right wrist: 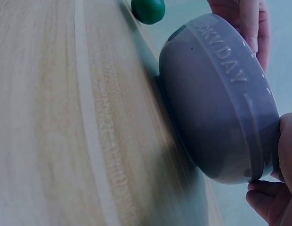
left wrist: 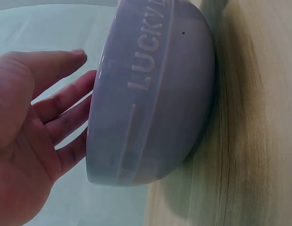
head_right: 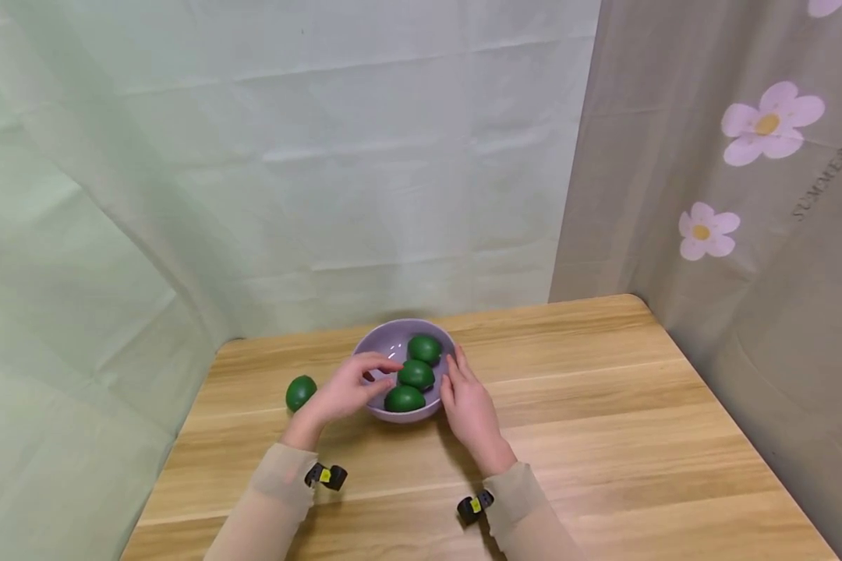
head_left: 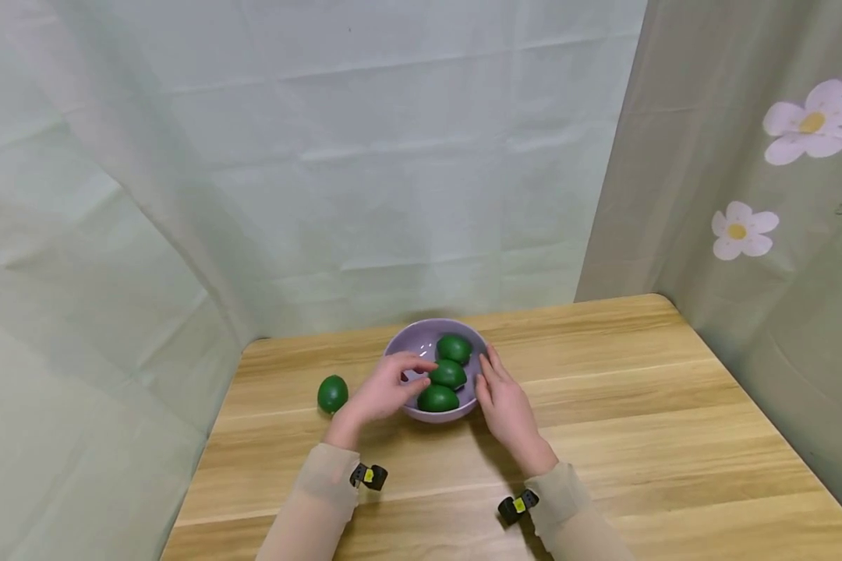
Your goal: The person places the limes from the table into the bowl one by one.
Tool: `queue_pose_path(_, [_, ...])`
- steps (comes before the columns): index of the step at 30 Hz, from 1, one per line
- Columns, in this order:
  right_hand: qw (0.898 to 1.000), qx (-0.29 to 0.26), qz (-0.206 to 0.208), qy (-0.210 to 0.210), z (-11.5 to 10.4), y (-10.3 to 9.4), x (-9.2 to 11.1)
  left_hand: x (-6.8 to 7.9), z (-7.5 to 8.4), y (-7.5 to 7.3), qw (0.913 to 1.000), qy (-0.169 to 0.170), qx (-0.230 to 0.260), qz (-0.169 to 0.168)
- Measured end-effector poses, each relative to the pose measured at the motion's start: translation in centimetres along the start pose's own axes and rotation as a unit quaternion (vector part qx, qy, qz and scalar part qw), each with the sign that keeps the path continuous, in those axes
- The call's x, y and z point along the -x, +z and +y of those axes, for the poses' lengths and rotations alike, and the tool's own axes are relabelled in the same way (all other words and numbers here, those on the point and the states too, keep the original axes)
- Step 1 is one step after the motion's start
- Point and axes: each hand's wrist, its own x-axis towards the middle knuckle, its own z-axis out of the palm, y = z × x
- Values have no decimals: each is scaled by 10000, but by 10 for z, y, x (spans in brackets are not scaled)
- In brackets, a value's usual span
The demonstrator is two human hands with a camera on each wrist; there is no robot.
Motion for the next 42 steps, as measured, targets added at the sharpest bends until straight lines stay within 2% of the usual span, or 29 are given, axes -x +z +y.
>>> queue_pose_path(7, [10000, 6, -46, 45, -1, -4, -3, 2, 4, -4, 9989, -48, -16, 461])
queue_pose_path(13, [10000, -15, -65, 31, -4, -6, -2, 15, 9, -13, 9938, -142, 21, 1104])
queue_pose_path(19, [9999, 81, -105, 22, -4, -7, -1, 38, 8, -21, 9804, -86, -88, 1968])
queue_pose_path(22, [9998, 102, -174, 88, -4, -8, 0, 50, 3, -26, 9718, -237, -46, 2345])
queue_pose_path(24, [9996, 92, -224, 141, -5, -9, 0, 60, 0, -29, 9671, -461, 16, 2501])
queue_pose_path(29, [9995, 68, -248, 168, -6, -11, 1, 83, -9, -33, 9568, -889, -6, 2768])
queue_pose_path(33, [9997, 61, -193, 150, -5, -11, 2, 98, -16, -33, 9537, -949, -63, 2852])
queue_pose_path(38, [9998, 88, -169, 114, -4, -11, 2, 109, -25, -33, 9527, -1043, -145, 2851])
queue_pose_path(42, [9997, 94, -189, 116, -4, -11, 2, 115, -33, -33, 9492, -1255, -213, 2877])
